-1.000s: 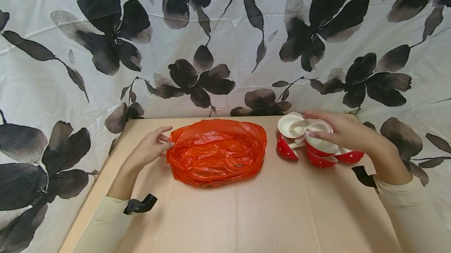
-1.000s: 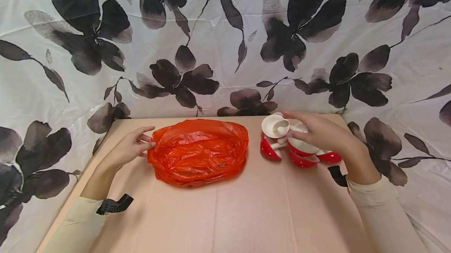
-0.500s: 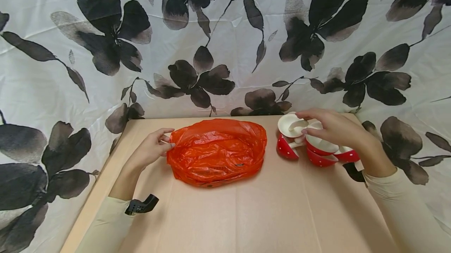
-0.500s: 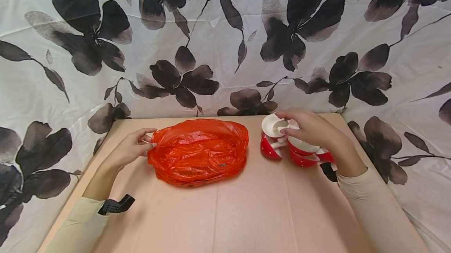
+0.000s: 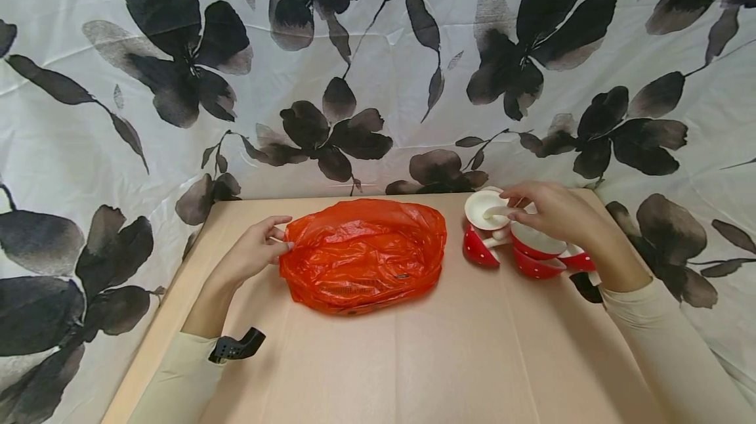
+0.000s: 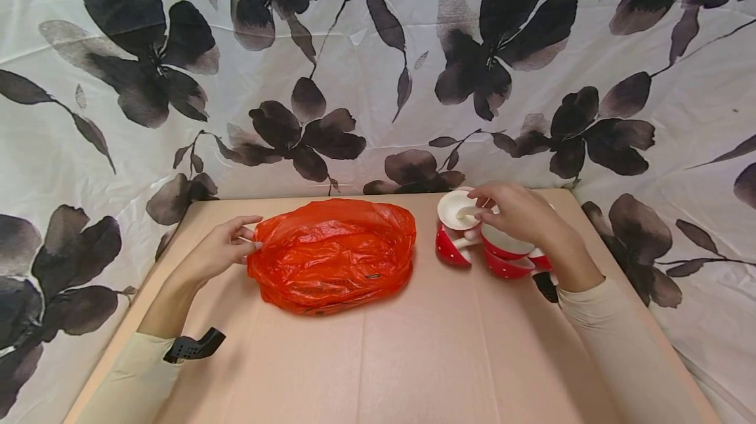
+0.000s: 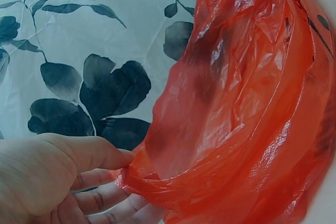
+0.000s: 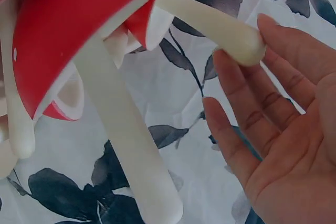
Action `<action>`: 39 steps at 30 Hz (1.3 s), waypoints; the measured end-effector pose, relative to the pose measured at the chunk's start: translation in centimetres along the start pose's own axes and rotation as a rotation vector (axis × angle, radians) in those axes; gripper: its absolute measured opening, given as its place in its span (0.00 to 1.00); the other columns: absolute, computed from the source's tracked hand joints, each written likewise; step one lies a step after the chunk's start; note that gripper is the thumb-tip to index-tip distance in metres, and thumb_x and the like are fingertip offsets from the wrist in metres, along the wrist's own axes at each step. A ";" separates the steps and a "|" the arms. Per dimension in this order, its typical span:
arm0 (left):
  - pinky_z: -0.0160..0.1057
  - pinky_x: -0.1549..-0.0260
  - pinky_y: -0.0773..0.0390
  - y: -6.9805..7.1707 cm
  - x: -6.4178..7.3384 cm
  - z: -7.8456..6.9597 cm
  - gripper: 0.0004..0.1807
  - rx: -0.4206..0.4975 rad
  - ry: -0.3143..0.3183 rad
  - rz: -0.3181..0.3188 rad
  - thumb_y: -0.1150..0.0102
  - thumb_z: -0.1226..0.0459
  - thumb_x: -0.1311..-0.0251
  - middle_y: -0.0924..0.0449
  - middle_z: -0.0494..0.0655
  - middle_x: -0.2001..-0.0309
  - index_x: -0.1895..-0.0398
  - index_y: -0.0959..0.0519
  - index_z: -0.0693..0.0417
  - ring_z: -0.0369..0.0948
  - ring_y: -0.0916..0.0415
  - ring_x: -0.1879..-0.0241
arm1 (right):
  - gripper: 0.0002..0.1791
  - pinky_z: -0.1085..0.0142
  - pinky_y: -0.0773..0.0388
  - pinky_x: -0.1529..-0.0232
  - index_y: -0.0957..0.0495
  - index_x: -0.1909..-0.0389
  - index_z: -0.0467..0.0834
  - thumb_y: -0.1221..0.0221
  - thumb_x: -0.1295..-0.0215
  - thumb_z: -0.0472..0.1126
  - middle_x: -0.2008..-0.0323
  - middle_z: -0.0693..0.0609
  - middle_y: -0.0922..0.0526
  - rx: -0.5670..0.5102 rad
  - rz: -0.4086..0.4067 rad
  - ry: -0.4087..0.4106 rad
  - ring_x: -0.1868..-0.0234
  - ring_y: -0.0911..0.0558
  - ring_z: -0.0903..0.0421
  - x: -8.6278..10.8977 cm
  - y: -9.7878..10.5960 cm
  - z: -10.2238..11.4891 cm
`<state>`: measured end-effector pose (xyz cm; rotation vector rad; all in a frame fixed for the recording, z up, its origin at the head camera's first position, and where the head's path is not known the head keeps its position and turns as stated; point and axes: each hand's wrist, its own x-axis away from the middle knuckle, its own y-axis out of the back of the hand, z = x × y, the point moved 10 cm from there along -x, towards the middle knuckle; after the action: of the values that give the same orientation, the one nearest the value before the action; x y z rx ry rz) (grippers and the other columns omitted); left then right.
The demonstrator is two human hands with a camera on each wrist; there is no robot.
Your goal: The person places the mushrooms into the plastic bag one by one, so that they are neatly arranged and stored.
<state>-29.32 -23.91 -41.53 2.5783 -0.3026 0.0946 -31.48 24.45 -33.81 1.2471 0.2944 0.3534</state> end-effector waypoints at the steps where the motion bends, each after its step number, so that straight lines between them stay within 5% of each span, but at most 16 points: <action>1: 0.41 0.63 0.13 0.0 0.0 0.0 0.34 0.002 0.000 0.000 0.43 0.69 0.32 0.26 0.63 0.50 0.24 0.41 0.64 0.55 0.20 0.56 | 0.27 0.47 0.16 0.53 0.23 0.38 0.37 0.31 0.38 0.40 0.53 0.42 0.14 0.002 -0.004 -0.002 0.52 0.15 0.43 -0.1 -0.1 -0.1; 13: 0.40 0.64 0.13 0.1 0.2 -0.3 0.31 0.007 -0.016 -0.005 0.42 0.70 0.32 0.26 0.63 0.51 0.28 0.36 0.64 0.52 0.20 0.57 | 0.18 0.50 0.14 0.57 0.17 0.50 0.33 0.29 0.42 0.35 0.60 0.40 0.14 -0.011 0.054 -0.084 0.60 0.16 0.45 -1.8 -1.3 -1.4; 24: 0.38 0.64 0.13 0.1 0.4 -0.1 0.31 0.013 -0.003 0.003 0.41 0.70 0.33 0.26 0.63 0.51 0.28 0.36 0.63 0.55 0.21 0.56 | 0.17 0.51 0.16 0.63 0.15 0.51 0.36 0.33 0.41 0.36 0.62 0.42 0.13 0.032 0.121 -0.129 0.64 0.19 0.48 -1.6 -2.7 -3.0; 29: 0.37 0.65 0.14 0.1 0.3 -0.1 0.30 0.009 -0.007 -0.002 0.42 0.71 0.33 0.26 0.63 0.52 0.29 0.35 0.64 0.55 0.20 0.57 | 0.15 0.48 0.16 0.57 0.15 0.52 0.36 0.34 0.40 0.35 0.61 0.41 0.13 0.055 0.142 -0.151 0.62 0.19 0.47 -1.3 -3.0 -3.1; 34: 0.38 0.65 0.13 0.0 0.3 -0.2 0.30 -0.007 -0.009 -0.003 0.42 0.71 0.33 0.25 0.63 0.52 0.28 0.35 0.64 0.56 0.20 0.56 | 0.19 0.47 0.16 0.58 0.17 0.46 0.34 0.34 0.40 0.34 0.52 0.35 0.15 0.044 0.109 -0.202 0.56 0.18 0.41 -1.0 -2.5 -3.3; 39: 0.39 0.64 0.13 0.0 0.3 -0.2 0.30 -0.013 -0.001 0.002 0.42 0.70 0.33 0.25 0.64 0.51 0.28 0.35 0.64 0.57 0.20 0.54 | 0.18 0.56 0.22 0.69 0.17 0.47 0.38 0.35 0.38 0.35 0.54 0.38 0.15 0.021 0.066 -0.215 0.61 0.21 0.46 -1.1 -2.0 -3.5</action>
<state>-29.06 -23.86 -41.27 2.5655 -0.3053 0.0915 -33.72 26.44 -36.68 1.3053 0.0728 0.2705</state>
